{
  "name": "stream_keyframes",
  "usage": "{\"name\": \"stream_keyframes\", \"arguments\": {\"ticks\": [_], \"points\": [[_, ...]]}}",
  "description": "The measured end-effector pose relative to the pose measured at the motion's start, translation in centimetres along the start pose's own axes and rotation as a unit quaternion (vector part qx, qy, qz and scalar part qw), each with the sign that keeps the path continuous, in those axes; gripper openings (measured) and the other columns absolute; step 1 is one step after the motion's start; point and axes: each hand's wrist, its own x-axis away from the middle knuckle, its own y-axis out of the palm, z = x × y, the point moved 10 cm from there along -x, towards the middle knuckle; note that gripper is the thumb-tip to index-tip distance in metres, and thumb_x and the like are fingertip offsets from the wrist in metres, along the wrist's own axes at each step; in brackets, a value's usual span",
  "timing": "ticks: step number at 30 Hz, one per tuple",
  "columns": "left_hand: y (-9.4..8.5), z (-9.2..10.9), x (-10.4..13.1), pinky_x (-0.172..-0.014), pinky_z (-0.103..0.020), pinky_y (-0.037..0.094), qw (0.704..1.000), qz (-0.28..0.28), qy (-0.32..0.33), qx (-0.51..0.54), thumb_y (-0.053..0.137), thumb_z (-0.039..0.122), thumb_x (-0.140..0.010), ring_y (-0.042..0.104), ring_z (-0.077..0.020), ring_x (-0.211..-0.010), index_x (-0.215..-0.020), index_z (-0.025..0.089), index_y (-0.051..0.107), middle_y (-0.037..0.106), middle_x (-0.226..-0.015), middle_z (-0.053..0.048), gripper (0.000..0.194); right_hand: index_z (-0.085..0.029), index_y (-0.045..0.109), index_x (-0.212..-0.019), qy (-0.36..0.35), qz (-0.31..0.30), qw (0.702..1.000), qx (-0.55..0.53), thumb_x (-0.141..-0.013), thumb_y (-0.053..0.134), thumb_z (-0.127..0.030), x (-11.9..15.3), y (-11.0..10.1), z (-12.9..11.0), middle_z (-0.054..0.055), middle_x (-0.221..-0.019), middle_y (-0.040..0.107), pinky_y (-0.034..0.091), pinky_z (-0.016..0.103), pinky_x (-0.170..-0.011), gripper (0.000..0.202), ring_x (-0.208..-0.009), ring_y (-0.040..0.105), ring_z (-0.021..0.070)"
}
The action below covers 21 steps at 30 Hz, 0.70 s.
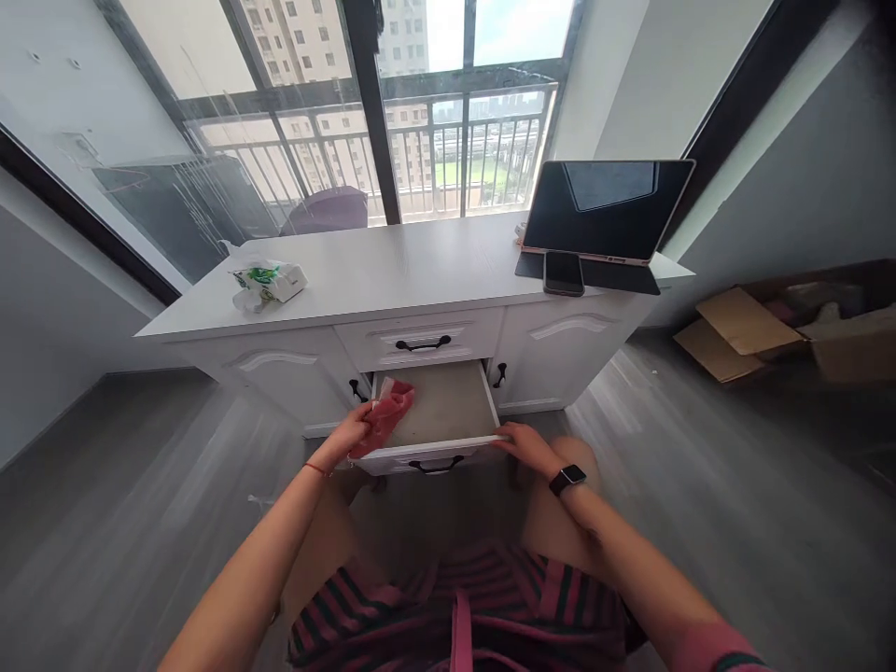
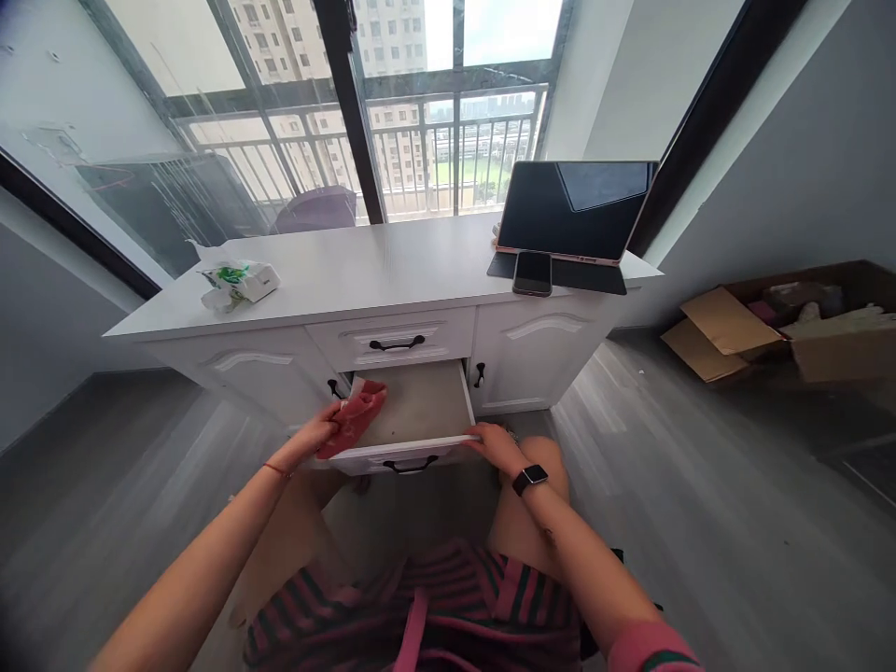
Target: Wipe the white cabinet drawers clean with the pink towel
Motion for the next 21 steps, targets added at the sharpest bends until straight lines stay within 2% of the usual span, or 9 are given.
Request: {"name": "stream_keyframes", "arguments": {"ticks": [2, 4, 6, 9, 12, 14, 16, 21], "points": [[-2.5, -1.0, 3.5, -0.056, -0.022, 0.043, 0.977, 0.140, 0.018, 0.161, 0.051, 0.011, -0.050, 0.057, -0.0147, -0.066, -0.095, 0.018, 0.065, 0.066, -0.081, -0.001, 0.047, -0.020, 0.068, -0.110, 0.020, 0.024, 0.999, -0.010, -0.088, 0.057, -0.039, -0.5, 0.0, 1.1, 0.007, -0.108, 0.068, 0.045, 0.029, -0.085, 0.032, -0.097, 0.063, 0.0220], [-3.0, -3.6, 7.2, -0.059, -0.021, 0.043, 0.926, 0.250, 0.023, 0.281, 0.054, 0.009, -0.048, 0.056, -0.0126, -0.068, -0.094, 0.019, 0.062, 0.065, -0.081, 0.001, 0.048, -0.020, 0.067, -0.114, 0.042, 0.055, 0.998, -0.005, -0.086, 0.059, -0.041, -0.9, -0.3, 1.8, 0.008, -0.110, 0.068, 0.045, 0.030, -0.086, 0.035, -0.100, 0.063, 0.0228], [-2.2, -6.9, 10.6, -0.064, -0.021, 0.044, 0.864, 0.353, 0.018, 0.359, 0.058, 0.006, -0.048, 0.056, -0.0111, -0.071, -0.092, 0.021, 0.059, 0.063, -0.084, 0.002, 0.047, -0.020, 0.066, -0.116, 0.063, 0.084, 0.994, 0.005, -0.086, 0.058, -0.042, -1.2, -0.6, 2.2, 0.008, -0.112, 0.067, 0.045, 0.030, -0.086, 0.038, -0.102, 0.062, 0.0231], [1.3, -11.0, 13.0, -0.067, -0.020, 0.044, 0.797, 0.428, -0.020, 0.426, 0.058, 0.001, -0.047, 0.055, -0.0086, -0.070, -0.088, 0.022, 0.054, 0.061, -0.083, 0.005, 0.047, -0.021, 0.065, -0.116, 0.092, 0.128, 0.987, 0.014, -0.087, 0.056, -0.044, -1.6, -1.1, 2.4, 0.008, -0.115, 0.064, 0.044, 0.030, -0.085, 0.038, -0.103, 0.061, 0.0226], [4.4, -12.9, 12.4, -0.067, -0.022, 0.045, 0.766, 0.447, -0.054, 0.459, 0.057, -0.001, -0.050, 0.055, -0.0083, -0.067, -0.084, 0.022, 0.051, 0.058, -0.077, 0.006, 0.041, -0.019, 0.063, -0.118, 0.127, 0.168, 0.978, 0.008, -0.087, 0.056, -0.047, -1.7, -1.2, 2.6, 0.009, -0.115, 0.063, 0.044, 0.029, -0.085, 0.042, -0.102, 0.060, 0.0224], [5.3, -13.0, 11.1, -0.068, -0.025, 0.047, 0.757, 0.454, -0.059, 0.466, 0.059, 0.002, -0.055, 0.057, -0.0093, -0.067, -0.083, 0.021, 0.051, 0.058, -0.077, 0.005, 0.035, -0.017, 0.062, -0.119, 0.142, 0.186, 0.972, -0.009, -0.087, 0.056, -0.047, -1.8, -0.9, 2.8, 0.011, -0.115, 0.062, 0.043, 0.029, -0.085, 0.044, -0.103, 0.058, 0.0224], [5.2, -12.7, 9.6, -0.070, -0.027, 0.049, 0.754, 0.468, -0.056, 0.458, 0.062, 0.007, -0.061, 0.059, -0.0108, -0.070, -0.083, 0.021, 0.050, 0.059, -0.080, 0.003, 0.029, -0.016, 0.063, -0.118, 0.141, 0.192, 0.971, -0.027, -0.088, 0.055, -0.046, -2.0, -0.6, 2.7, 0.011, -0.114, 0.061, 0.041, 0.029, -0.087, 0.044, -0.105, 0.056, 0.0227], [3.3, -12.4, 6.1, -0.077, -0.031, 0.049, 0.741, 0.541, -0.056, 0.395, 0.060, 0.012, -0.068, 0.060, -0.0129, -0.079, -0.088, 0.022, 0.046, 0.058, -0.090, 0.000, 0.027, -0.015, 0.067, -0.111, 0.127, 0.191, 0.972, -0.046, -0.090, 0.050, -0.046, -2.3, -0.5, 2.6, 0.011, -0.110, 0.063, 0.038, 0.029, -0.090, 0.041, -0.104, 0.055, 0.0220]]}}
